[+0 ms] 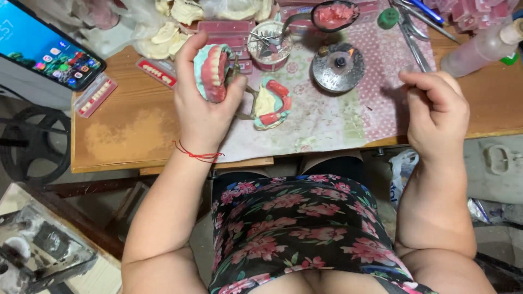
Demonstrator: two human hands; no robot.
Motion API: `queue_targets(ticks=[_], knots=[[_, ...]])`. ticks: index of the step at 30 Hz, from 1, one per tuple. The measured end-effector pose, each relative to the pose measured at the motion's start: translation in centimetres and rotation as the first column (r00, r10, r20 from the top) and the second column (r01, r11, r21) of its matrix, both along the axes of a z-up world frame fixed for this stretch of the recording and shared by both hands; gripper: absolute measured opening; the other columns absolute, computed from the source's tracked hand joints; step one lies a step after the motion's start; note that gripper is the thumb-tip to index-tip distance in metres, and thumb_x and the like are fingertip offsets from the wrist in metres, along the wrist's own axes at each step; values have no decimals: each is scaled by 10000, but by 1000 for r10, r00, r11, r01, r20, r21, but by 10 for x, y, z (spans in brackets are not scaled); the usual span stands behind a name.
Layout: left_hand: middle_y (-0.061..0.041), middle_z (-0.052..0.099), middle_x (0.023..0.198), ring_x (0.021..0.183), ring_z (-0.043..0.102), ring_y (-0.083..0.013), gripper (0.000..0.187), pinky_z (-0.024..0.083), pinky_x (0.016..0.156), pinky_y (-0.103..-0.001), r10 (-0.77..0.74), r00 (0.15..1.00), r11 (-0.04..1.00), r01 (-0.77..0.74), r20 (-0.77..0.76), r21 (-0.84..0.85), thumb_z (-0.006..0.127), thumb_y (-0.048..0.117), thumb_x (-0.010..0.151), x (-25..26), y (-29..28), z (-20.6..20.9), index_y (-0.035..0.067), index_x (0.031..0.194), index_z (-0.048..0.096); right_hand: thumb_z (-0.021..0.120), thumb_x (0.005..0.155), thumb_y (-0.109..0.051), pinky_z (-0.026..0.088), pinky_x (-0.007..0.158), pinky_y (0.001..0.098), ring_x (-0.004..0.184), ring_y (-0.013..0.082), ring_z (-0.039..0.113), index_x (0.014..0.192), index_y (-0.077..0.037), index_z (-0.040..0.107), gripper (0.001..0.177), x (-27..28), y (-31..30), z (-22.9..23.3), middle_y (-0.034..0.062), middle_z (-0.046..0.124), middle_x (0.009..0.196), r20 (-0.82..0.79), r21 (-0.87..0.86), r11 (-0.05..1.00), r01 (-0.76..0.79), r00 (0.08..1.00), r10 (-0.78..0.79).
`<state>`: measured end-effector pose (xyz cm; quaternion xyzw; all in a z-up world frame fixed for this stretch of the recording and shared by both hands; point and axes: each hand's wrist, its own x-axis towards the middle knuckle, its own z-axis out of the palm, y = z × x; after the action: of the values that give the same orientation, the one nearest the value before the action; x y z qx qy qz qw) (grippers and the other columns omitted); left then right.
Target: Applying and shaping wax on a dental model using a carving tool and heat, and refining components with a dental handpiece
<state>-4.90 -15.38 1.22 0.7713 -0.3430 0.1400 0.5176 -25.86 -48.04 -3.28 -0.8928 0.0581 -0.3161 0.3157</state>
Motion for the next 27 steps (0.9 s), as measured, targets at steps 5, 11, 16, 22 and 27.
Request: queue_targets(ticks=[5, 11, 16, 22, 27], knots=[[-109, 584, 1398, 1342, 609, -315, 497, 456, 1174, -390, 31, 999, 1000, -31, 24, -3, 744, 145, 987, -4, -9, 18, 66, 1402, 482, 594, 1071, -79, 613, 1173, 440, 1340, 408, 660, 1531, -76, 505, 468, 16, 10, -3, 260, 589, 1474, 250, 723, 588, -363, 931, 268], [-3, 704, 1208, 986, 734, -171, 500, 572, 895, -315, -67, 979, 992, 87, -190, 96, 751, 297, 925, -13, -32, 38, 224, 1340, 482, 716, 1074, -174, 668, 779, 284, 863, 206, 761, 1165, -51, 686, 156, 60, 58, 3, 134, 748, 973, 395, 771, 548, -323, 918, -16], [14, 768, 1048, 838, 740, -152, 516, 570, 766, -321, -157, 874, 946, 267, -461, 184, 748, 373, 885, -9, -52, 36, 242, 1327, 517, 706, 939, -138, 629, 685, 237, 707, 157, 718, 1133, -20, 738, 229, 68, 61, 10, 153, 772, 951, 134, 943, 329, -56, 966, -219], [-10, 758, 1166, 1018, 754, -194, 518, 550, 897, -333, -236, 882, 915, 343, -407, 212, 734, 362, 897, 14, -53, 24, 194, 1336, 517, 604, 918, -190, 638, 718, 271, 774, 219, 733, 1049, 30, 713, 278, 71, 53, 1, 197, 727, 881, 166, 950, 300, -82, 949, -267], [-9, 767, 1013, 771, 712, -178, 491, 553, 765, -322, -224, 893, 868, 365, -391, 336, 746, 310, 877, 26, -46, 18, 207, 1308, 533, 610, 914, -220, 618, 698, 263, 740, 221, 718, 1022, 2, 695, 262, 70, 53, 1, 189, 719, 860, 137, 954, 296, -56, 955, -263]])
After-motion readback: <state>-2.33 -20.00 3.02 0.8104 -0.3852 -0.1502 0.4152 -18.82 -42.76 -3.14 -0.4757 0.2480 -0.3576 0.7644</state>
